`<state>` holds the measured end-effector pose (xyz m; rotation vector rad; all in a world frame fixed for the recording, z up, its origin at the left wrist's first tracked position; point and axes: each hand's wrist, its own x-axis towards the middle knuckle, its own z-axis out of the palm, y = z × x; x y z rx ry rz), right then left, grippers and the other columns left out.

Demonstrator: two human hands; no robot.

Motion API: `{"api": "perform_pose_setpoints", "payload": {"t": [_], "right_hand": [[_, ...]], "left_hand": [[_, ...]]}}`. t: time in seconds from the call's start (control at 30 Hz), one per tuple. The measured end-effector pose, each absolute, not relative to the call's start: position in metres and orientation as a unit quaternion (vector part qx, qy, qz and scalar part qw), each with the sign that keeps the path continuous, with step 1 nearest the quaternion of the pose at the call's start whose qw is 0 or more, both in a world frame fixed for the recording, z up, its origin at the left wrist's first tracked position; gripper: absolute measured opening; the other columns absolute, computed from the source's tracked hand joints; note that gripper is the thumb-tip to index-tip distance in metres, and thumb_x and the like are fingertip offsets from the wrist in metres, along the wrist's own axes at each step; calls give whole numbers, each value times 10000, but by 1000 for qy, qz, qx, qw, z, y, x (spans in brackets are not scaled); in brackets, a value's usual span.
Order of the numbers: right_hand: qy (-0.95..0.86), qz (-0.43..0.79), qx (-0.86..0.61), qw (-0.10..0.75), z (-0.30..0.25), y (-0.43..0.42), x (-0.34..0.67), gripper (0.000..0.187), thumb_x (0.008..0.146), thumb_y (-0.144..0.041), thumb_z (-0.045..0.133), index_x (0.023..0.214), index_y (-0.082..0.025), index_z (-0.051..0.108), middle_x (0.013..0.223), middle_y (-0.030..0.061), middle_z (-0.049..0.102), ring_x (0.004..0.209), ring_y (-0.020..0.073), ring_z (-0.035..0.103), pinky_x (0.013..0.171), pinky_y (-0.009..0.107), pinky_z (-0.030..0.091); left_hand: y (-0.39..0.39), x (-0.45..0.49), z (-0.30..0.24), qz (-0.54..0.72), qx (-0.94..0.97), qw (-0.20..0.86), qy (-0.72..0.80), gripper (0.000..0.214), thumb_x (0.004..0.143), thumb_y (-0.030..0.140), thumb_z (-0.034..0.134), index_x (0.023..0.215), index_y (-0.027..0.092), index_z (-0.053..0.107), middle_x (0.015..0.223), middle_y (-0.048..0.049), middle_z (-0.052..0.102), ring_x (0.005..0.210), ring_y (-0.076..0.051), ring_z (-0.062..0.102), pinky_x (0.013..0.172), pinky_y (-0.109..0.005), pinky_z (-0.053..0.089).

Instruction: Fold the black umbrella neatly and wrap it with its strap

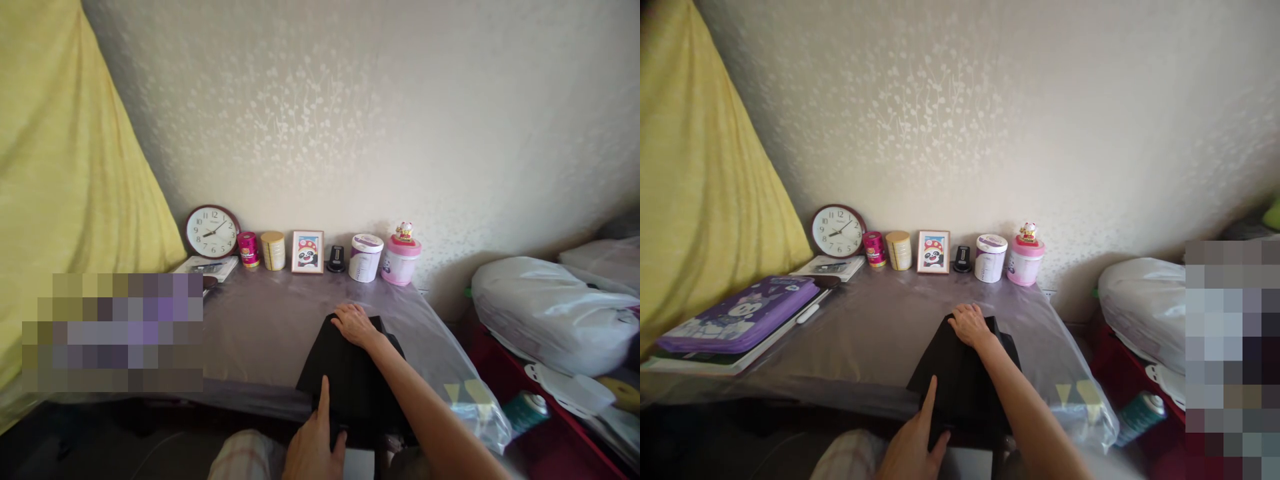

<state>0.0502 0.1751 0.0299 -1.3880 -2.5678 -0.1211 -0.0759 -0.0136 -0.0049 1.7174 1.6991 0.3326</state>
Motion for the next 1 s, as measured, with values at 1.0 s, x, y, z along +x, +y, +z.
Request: {"api": "perform_pose_setpoints", "payload": {"t": [1.0], "right_hand": [[-818,26,-543,190,56,181,72,278,898,-228,397,1044,-163,625,1086,88,639,1049,189,542,941,284,342]], "left_hand": [[-7,-75,-13,182,654,321,661,717,861,288,408,1441,132,15,1107,-108,641,993,-195,601,799,-232,399]]}}
